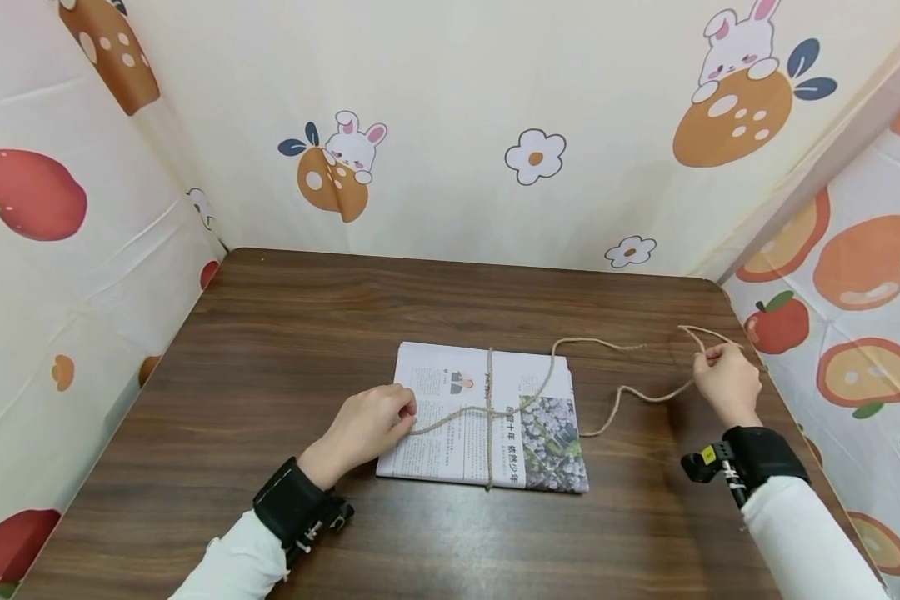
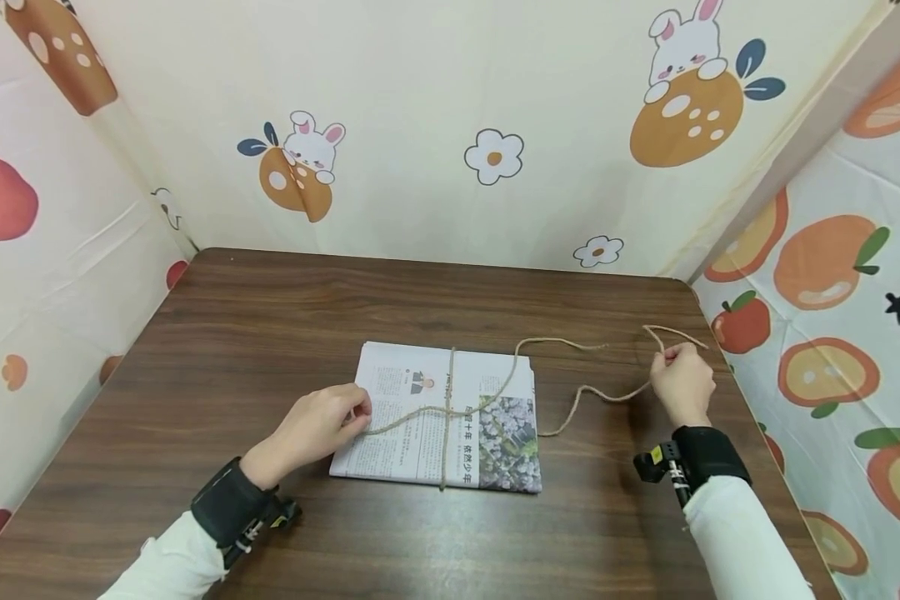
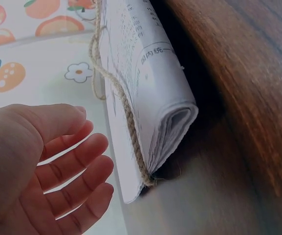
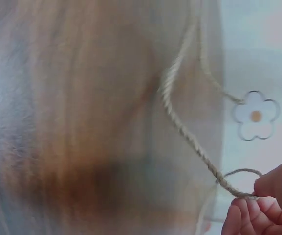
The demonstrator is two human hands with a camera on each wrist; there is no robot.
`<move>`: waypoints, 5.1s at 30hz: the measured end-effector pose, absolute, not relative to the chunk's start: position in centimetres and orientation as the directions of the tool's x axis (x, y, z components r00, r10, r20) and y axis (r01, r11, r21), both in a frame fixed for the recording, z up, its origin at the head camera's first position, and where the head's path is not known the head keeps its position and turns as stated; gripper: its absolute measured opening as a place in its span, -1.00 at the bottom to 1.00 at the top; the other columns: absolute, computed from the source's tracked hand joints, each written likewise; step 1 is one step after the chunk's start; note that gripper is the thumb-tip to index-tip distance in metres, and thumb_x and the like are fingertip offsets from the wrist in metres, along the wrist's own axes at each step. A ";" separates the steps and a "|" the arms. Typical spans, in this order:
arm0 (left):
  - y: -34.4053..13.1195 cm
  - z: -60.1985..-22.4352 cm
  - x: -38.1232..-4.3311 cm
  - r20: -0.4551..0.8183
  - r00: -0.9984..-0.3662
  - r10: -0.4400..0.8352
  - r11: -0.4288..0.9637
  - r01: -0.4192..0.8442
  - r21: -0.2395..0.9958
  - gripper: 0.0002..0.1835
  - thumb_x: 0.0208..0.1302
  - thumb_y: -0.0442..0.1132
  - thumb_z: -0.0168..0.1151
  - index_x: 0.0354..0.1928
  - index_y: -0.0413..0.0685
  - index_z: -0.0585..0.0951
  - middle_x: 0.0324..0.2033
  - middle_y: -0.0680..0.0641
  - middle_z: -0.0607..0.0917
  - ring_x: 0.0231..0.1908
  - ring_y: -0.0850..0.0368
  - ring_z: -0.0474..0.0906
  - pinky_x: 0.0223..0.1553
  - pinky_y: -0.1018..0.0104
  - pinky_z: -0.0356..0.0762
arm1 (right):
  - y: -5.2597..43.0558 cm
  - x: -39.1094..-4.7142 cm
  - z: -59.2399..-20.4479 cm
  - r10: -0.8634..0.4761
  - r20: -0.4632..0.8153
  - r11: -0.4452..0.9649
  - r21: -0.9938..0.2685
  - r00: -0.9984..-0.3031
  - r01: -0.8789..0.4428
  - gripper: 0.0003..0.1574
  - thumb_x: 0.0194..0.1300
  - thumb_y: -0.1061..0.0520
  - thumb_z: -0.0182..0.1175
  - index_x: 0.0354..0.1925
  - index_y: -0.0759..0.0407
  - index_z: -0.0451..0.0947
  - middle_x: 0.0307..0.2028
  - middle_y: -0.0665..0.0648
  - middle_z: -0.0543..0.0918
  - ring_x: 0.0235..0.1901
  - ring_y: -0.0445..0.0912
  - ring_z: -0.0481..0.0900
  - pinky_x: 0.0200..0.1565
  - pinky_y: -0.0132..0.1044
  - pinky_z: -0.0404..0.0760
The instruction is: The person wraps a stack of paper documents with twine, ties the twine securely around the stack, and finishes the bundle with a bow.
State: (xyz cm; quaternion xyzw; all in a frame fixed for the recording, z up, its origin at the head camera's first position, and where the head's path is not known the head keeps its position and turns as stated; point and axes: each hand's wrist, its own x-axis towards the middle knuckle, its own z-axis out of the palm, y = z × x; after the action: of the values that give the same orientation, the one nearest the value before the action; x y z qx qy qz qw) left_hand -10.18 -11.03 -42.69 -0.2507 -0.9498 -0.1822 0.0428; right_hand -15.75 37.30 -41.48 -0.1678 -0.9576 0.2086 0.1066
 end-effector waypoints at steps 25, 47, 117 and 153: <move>-11.0 -42.5 -9.9 0.203 -0.865 0.458 0.800 0.501 0.331 -0.86 0.10 -0.24 0.24 -0.53 0.13 0.49 -0.57 0.21 0.44 -0.56 0.33 0.30 -0.56 0.49 0.28 | 33.2 -13.5 -32.8 0.227 0.526 0.897 -0.441 -0.820 -0.035 -0.68 0.25 0.09 0.09 -0.24 0.38 0.47 -0.42 0.30 0.55 -0.53 -0.62 0.10 -0.44 -0.39 0.18; -10.0 -41.6 -10.3 0.256 -0.839 0.480 0.781 0.541 0.311 -0.90 0.13 -0.23 0.22 -0.49 0.13 0.53 -0.51 0.19 0.52 -0.51 0.34 0.37 -0.53 0.48 0.33 | 25.9 -14.9 -28.8 -0.129 0.578 0.855 -0.347 -0.806 -0.386 -0.90 0.17 0.25 0.17 -0.32 0.30 0.50 -0.45 0.18 0.57 -0.45 -0.10 0.46 -0.32 -0.57 0.28; -6.0 -40.5 -14.8 0.289 -0.903 0.318 0.758 0.425 0.495 -0.93 0.12 -0.36 0.24 -0.38 -0.02 0.63 -0.46 0.03 0.69 -0.49 0.22 0.54 -0.40 0.29 0.48 | 17.1 -15.1 -35.8 -0.452 0.311 0.751 -0.375 -0.836 -0.544 -0.92 0.17 0.26 0.19 -0.31 0.16 0.49 -0.37 0.09 0.52 -0.37 -0.08 0.57 -0.37 -0.24 0.52; -3.7 -42.6 -13.9 0.155 -0.900 0.407 0.758 0.428 0.492 -0.91 0.12 -0.31 0.22 -0.41 0.07 0.62 -0.51 0.12 0.64 -0.51 0.29 0.48 -0.45 0.38 0.40 | 17.0 -10.8 -42.4 -0.621 0.186 0.706 -0.290 -0.762 -0.646 -0.85 0.04 0.20 0.29 -0.37 0.11 0.50 -0.47 0.00 0.50 -0.50 -0.21 0.47 -0.47 -0.38 0.43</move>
State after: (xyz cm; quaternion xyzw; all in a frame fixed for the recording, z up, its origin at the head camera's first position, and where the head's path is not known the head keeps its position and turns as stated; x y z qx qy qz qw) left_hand -13.94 -3.74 -42.62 -0.2225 -0.9375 -0.2670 0.0195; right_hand -10.75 17.05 -42.41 0.3432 -0.9229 0.1708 0.0371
